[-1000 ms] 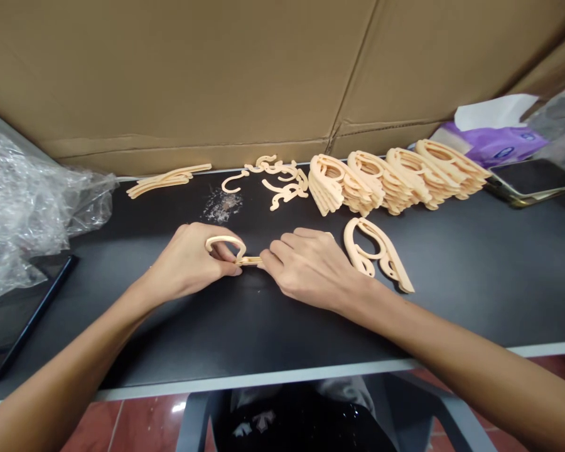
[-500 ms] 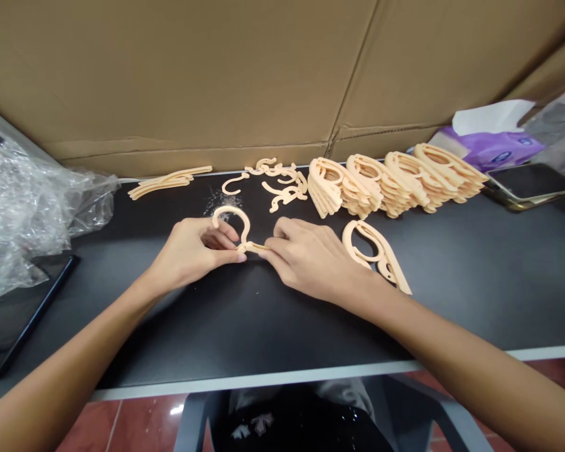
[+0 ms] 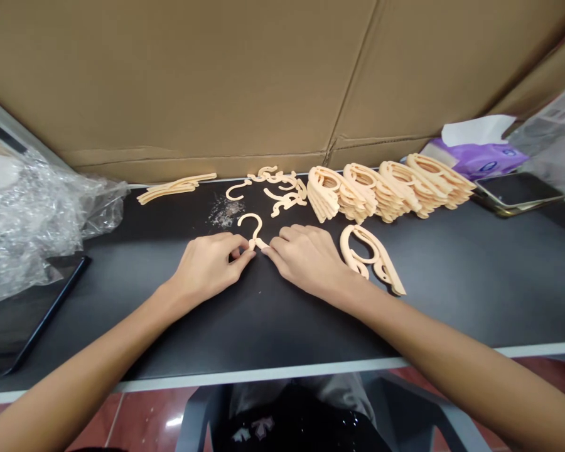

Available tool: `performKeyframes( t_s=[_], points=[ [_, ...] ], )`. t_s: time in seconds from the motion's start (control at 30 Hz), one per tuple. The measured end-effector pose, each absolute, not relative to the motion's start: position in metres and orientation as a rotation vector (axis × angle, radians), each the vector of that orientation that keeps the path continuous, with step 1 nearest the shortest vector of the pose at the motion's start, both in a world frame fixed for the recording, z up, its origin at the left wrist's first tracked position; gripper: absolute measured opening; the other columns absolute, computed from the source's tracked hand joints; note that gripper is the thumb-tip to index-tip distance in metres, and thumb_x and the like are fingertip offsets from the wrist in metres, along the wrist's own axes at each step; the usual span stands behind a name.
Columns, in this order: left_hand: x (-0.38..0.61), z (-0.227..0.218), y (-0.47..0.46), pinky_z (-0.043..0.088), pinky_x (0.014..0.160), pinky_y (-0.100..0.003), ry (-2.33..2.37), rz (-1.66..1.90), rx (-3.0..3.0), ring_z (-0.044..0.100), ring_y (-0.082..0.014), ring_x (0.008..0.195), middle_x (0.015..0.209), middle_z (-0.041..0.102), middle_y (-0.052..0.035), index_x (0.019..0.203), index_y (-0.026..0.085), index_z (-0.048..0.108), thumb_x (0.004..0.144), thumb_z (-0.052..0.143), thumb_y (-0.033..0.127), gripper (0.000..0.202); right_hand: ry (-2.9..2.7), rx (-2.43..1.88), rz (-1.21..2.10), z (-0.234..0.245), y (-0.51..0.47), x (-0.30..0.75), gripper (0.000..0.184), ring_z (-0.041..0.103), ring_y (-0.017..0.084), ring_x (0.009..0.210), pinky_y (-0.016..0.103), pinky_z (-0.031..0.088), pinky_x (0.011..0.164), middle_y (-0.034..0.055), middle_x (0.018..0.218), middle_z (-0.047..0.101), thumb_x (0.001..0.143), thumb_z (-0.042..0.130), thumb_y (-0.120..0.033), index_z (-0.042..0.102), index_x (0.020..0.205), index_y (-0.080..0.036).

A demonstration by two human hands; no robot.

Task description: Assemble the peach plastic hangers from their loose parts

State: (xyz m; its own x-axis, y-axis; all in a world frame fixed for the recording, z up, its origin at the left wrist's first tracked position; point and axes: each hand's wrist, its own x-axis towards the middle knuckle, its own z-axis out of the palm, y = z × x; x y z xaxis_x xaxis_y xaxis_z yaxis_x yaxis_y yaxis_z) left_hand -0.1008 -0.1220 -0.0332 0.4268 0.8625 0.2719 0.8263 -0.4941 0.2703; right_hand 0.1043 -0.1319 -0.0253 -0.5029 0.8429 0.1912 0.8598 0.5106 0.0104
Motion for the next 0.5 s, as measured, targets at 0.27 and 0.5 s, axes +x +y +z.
performKeyframes(
  t_s=[0.27, 0.5],
  points=[
    [-0.1009, -0.0330, -0.1203, 0.039, 0.061, -0.027, 1.591, 0.585, 2.598, 0.060, -0.0139, 0.060, 0.077, 0.073, 0.0004, 0.086, 0.021, 0.075, 0.093, 0.059, 0.040, 0.026, -2.577, -1.493, -0.221, -0.0278, -0.1332, 0.1011, 0.034, 0.066, 0.023, 0.089, 0.032, 0.032, 0.062, 0.0106, 0.092, 0.072, 0.105, 0.044, -0.028, 0.074, 0.095, -0.016],
    [-0.1045, -0.0317, -0.1174, 0.042, 0.064, -0.029, 1.633, 0.567, 2.592, 0.065, -0.0161, 0.066, 0.085, 0.076, 0.0017, 0.091, 0.023, 0.076, 0.088, 0.062, 0.034, 0.018, -2.450, -1.455, -0.231, -0.0310, -0.1246, 0.1034, 0.040, 0.064, 0.022, 0.088, 0.034, 0.036, 0.068, 0.0099, 0.091, 0.073, 0.105, 0.042, -0.033, 0.076, 0.093, -0.015]
  ],
)
